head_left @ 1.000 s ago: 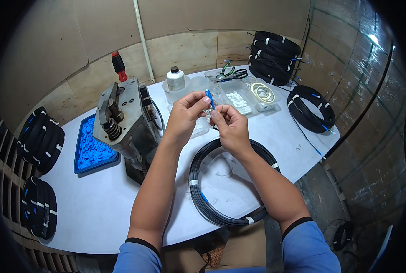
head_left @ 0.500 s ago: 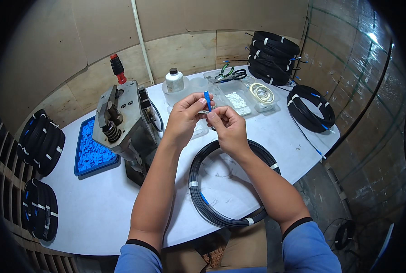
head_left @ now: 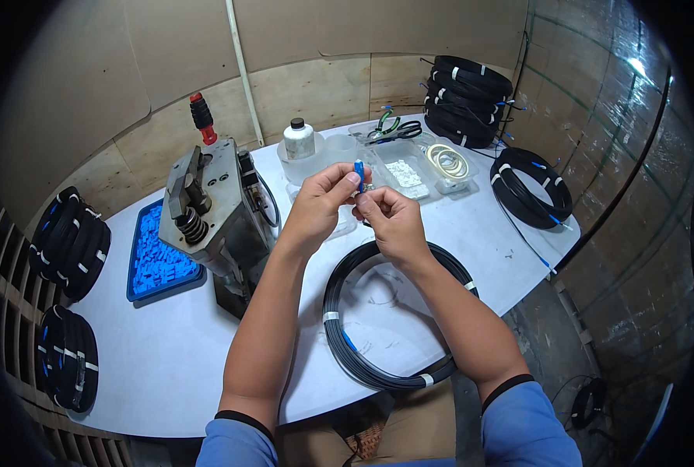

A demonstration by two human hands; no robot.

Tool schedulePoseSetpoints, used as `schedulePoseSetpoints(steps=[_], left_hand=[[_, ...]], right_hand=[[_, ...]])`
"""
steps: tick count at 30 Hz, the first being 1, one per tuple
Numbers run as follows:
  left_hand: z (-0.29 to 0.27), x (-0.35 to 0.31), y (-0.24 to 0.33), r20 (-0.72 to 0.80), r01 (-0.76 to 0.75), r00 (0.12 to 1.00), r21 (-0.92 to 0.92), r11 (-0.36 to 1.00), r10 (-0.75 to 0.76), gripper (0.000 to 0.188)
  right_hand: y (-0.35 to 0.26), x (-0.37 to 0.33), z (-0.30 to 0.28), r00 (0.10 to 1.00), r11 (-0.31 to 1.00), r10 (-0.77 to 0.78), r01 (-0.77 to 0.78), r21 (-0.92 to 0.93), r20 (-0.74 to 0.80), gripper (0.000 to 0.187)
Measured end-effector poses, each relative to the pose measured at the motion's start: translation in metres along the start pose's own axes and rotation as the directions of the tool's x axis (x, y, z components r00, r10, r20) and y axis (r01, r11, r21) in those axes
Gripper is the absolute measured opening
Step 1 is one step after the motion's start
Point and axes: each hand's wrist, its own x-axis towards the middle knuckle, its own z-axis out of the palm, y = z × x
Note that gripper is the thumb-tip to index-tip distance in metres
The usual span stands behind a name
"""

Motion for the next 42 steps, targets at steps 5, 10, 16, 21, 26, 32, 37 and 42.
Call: schedulePoseSetpoints(steps=[5, 10, 16, 21, 26, 32, 37, 42], left_hand=[[0.0009, 0.0, -0.0001, 0.003, -0.014, 1.0, -0.05, 0.999, 0.014, 0.024], [-0.0019, -0.0001, -0.0003, 0.059, 0.004, 0.998, -0.038, 0.999, -0.002, 0.025], [0.0008, -0.0004, 0.0007, 0.006, -0.024, 1.0, -0.048, 0.999, 0.024, 0.026], [-0.0005, -0.0014, 0.0029, 0.06, 0.035, 0.998, -0.038, 0.999, -0.033, 0.025], [0.0001, -0.0006, 0.0018, 0.009, 0.018, 1.0, -0.018, 1.0, -0.018, 0.025], [-0.0013, -0.0016, 0.0029, 0.025, 0.047, 0.999, -0.031, 0.998, -0.046, 0.025], [-0.0012, -0.0003, 0.0025, 0.005, 0.025, 1.0, -0.041, 0.999, -0.025, 0.024], [-0.0025, -0.0008, 0.0006, 0.002, 0.024, 1.0, -0.037, 0.999, -0.024, 0.021]], right_hand=[[-0.0012, 0.0015, -0.0006, 1.0, 0.998, 0.021, -0.022, 0.055, 0.017, 0.016], [-0.001, 0.0013, -0.002, 0.999, 0.999, 0.014, -0.015, 0.051, 0.032, 0.016], [-0.0017, 0.0011, -0.0016, 1.0, 0.998, 0.016, -0.017, 0.059, 0.015, 0.016], [-0.0024, 0.0021, -0.0027, 1.0, 0.998, 0.002, -0.004, 0.061, 0.017, 0.017], [-0.0043, 0.0006, -0.0011, 1.0, 0.998, 0.015, -0.016, 0.053, 0.019, 0.017], [-0.0039, 0.001, -0.0016, 1.0, 0.999, 0.014, -0.015, 0.052, 0.026, 0.017], [-0.0015, 0.0016, -0.0021, 1.0, 0.998, 0.008, -0.009, 0.054, 0.019, 0.016], [-0.0038, 0.0031, -0.0045, 0.999, 0.999, 0.01, -0.012, 0.045, 0.035, 0.016]])
